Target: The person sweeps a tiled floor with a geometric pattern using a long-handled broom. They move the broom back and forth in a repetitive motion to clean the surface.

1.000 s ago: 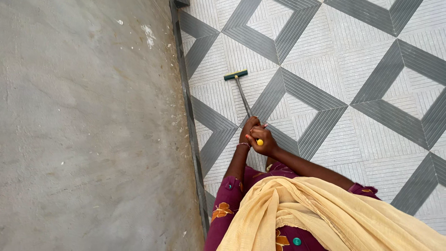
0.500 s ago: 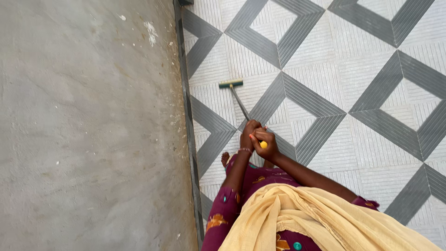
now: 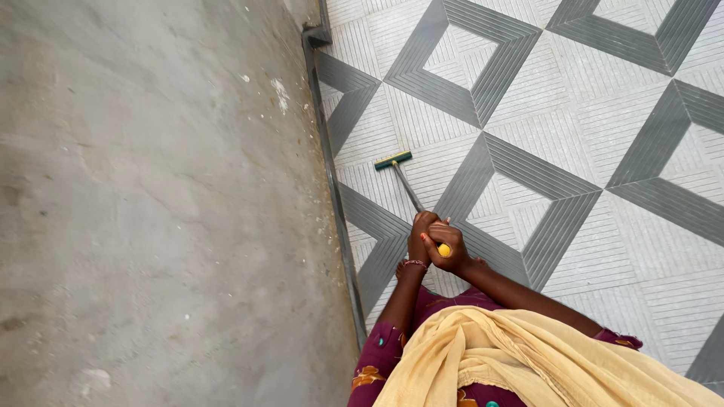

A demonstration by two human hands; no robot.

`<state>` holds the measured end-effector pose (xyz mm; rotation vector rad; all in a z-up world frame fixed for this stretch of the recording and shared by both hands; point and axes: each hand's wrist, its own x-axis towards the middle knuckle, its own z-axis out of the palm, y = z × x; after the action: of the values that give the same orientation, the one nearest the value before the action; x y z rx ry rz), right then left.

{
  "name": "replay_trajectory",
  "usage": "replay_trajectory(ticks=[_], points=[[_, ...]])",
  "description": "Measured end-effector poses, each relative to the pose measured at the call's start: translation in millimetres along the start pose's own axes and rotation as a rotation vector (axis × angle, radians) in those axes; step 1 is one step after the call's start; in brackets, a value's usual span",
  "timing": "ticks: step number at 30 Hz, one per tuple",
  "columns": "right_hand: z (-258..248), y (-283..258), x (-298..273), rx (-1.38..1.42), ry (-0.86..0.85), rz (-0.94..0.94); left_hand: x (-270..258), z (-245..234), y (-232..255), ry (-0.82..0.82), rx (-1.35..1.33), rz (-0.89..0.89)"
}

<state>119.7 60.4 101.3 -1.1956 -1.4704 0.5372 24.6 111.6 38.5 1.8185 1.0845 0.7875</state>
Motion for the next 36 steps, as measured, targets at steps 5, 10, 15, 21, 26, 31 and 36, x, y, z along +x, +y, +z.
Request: replay_trajectory(ticks=[5,10,15,21,26,31,36], points=[[37.8,-6.9,6.7,-0.019,-0.04,0.066,16.5,-40.3,-12.8,-0.157,0.076,-0.012],[56.1,-19.8,11.7,-0.03,0.095,-0.02,7.1,-54.7,-10.6,-0.114,0.025,-0.028],[78.9,-19.2,0.3,-0.065,0.046,0.051,3.0,-74.0,-19.3,-0.2,0.032,-0.005],[81.1,-25.7,2.4,-0.069,0.135,0.033,-3.2,-86.6,-6.3,-0.237,-0.056,-0.034],[88.6,-24.5,6.1,-0.042,0.077,0.043,0.2,-97.8,-17.9,-0.294,-0.151,-0.049],[94.9,-22.9,2.0,-0.043,0.064,0.09,5.3,-98.7,-21.5,-0.31,-0.148,0.019],[79.7,-14.2,14.9,-0.036,0.165,0.101,15.6,-95.7,6.0,-0.299,-0.126,-0.079]])
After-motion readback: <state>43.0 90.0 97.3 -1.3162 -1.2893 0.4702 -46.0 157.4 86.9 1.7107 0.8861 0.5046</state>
